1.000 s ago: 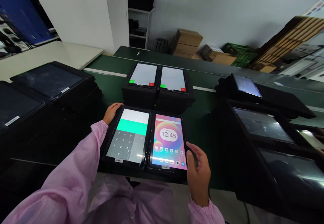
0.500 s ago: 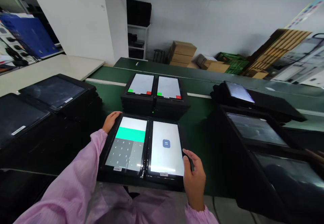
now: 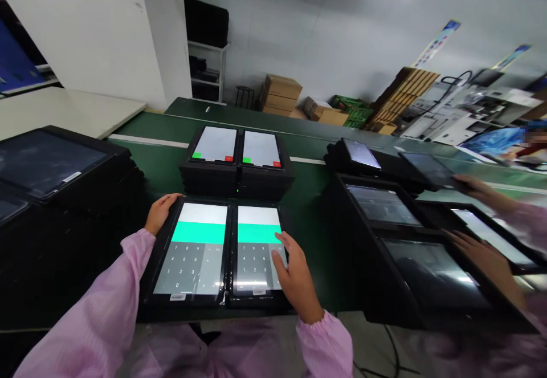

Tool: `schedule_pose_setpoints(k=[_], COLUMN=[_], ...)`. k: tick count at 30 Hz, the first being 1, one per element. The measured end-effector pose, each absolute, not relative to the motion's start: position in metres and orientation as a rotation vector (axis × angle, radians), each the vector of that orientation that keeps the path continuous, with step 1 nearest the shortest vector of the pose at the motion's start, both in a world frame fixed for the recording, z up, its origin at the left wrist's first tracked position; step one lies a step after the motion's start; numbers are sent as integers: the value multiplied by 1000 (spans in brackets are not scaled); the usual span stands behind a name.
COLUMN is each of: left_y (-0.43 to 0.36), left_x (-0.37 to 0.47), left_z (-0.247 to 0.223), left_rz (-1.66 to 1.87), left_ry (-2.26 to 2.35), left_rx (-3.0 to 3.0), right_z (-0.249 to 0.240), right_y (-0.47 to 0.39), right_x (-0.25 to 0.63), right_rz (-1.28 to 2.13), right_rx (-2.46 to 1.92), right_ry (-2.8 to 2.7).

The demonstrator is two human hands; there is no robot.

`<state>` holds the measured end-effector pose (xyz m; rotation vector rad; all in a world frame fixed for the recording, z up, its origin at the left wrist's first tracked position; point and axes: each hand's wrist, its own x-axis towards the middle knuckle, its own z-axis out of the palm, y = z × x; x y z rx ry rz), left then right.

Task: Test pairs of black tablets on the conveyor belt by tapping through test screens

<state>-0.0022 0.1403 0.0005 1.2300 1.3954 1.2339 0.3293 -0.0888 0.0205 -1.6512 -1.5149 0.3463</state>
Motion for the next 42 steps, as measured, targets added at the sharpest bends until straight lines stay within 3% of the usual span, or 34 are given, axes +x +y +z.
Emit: schedule_pose_setpoints(k=[4,21,27,30,33,37,42], left_y=[141,141,142,107,44,-18,-26], left_x=[-3,-3,-4,13,51,101,125], left_z=[0,0,37,70,88,77,60], left_rz=[1256,1212,1210,1143,828,700,531], left_ry=[1392,1410,1480,1448,1154,961,904], left_rx=[1221,1251,1310,1555,2089,2383,2538], right_z=[24,18,22,27,32,34,28], right_y=[-71,-77,-93,-97,-97,-94,-83], right_x=[330,342,333,318,305,307,333], right_rz=[256,176,267,295,312,250,44], right_rx=[-1633,-1732,-1631,-1545,-1480,-1458,-1615], right_ry=[-1751,-1594,-1555,-1642,-1780,-1857,-1716])
